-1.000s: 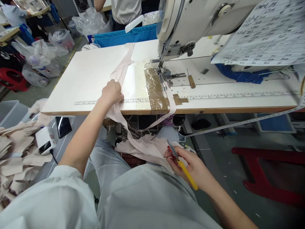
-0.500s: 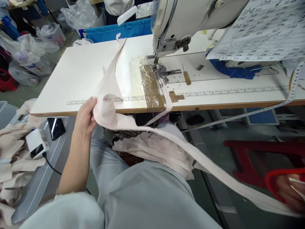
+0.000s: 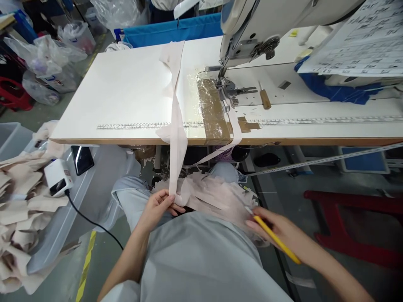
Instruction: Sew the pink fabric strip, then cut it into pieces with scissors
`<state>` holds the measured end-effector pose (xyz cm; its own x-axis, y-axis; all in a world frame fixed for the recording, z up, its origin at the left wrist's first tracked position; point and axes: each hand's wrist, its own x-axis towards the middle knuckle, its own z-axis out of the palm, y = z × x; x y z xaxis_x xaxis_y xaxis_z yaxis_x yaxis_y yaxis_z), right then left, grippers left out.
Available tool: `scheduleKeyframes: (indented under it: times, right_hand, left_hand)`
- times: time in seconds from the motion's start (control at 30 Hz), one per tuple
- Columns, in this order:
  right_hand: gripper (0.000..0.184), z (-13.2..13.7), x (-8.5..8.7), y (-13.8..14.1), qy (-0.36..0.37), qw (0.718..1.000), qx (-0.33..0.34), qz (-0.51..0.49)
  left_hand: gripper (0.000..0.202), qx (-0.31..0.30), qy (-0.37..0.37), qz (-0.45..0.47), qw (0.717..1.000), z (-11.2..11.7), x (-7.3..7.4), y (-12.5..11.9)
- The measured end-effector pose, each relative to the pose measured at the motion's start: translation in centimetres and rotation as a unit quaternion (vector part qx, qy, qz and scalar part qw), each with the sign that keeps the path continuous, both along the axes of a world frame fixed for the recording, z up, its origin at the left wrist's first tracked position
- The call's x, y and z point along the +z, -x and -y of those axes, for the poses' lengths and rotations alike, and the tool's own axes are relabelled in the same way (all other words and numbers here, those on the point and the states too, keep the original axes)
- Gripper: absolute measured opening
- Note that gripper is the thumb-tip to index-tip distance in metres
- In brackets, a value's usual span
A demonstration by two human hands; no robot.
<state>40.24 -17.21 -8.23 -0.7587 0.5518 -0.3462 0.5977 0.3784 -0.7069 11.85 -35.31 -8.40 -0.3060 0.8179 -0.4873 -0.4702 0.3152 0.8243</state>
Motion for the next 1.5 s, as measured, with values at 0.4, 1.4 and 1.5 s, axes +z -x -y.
scheduleKeyframes:
  times: [0.4,1.4,1.5]
  right_hand:
    - [0.053,-1.1,1.1,14.0,0.092,0.928,0.356,0.058]
    - [0.045,0.3,1.0,14.8,-0.163,0.935,0.315,0.023]
    - [0.044,0.4,0.2,14.1,-0.150,0.945,0.289,0.025]
  left_hand:
    - [0.035,0.051,0.025,0.037,0.998,1.5,-0.3,-0.4]
    - [0.040,0.025,0.059,0.018,0.998,0.9,-0.4,-0.3]
    - [0.044,-0.002,0.071,-0.021,0.997,0.9,-0.7,0.4]
